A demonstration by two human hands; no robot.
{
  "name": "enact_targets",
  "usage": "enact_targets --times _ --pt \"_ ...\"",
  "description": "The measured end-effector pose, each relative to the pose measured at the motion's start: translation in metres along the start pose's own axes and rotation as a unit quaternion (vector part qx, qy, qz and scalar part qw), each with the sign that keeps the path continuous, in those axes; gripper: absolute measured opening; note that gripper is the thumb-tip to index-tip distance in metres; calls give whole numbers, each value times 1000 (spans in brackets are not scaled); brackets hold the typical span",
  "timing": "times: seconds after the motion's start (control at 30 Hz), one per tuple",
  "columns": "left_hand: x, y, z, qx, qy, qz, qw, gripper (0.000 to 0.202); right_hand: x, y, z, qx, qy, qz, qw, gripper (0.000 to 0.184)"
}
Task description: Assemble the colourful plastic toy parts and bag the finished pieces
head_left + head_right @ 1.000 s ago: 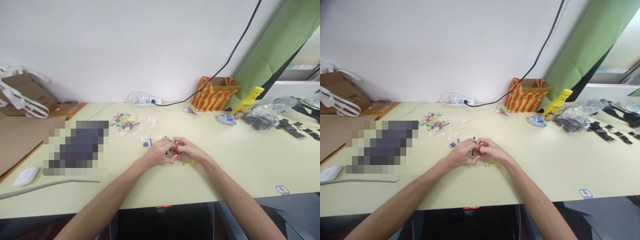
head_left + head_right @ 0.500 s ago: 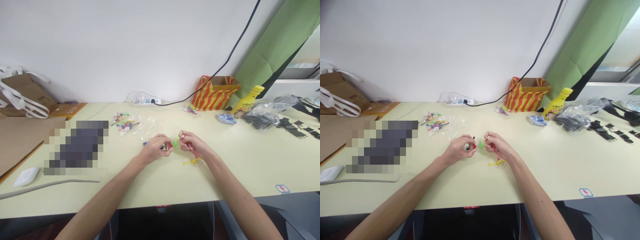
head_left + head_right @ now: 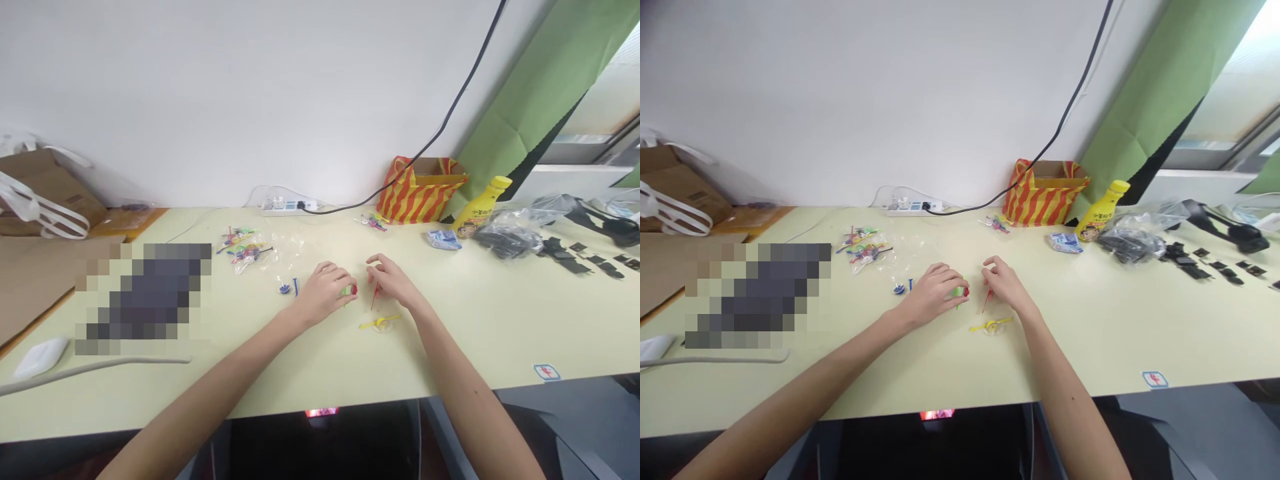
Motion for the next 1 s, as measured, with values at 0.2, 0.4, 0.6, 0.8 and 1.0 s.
enact_targets --times 0.2,0.4,0.6,0.8,1.0 --pt "19 -18 -2 -26 -75 53 995 18 15 -2 5 -45 -35 39 998 30" --pt "26 -11 6 -51 -106 59 991 21 17 -1 9 -91 9 33 995 29" --pt "29 -4 4 -58 -93 48 993 24 9 -4 13 -186 228 -20 955 13" --pt "25 -4 -1 -58 -72 21 996 23 9 -8 7 -178 188 30 965 10" --pt "30 -4 3 -70 -65 45 994 25 14 -7 8 -177 144 54 972 7"
Point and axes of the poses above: each hand's wrist, its own y-axis away from the middle knuckle, its own x-axis out of the palm, z = x × y, the point moved 7 cm from there along -y, towards the middle knuckle, and after that the axes turned 5 degrees about -x, right-handed, at the moved point
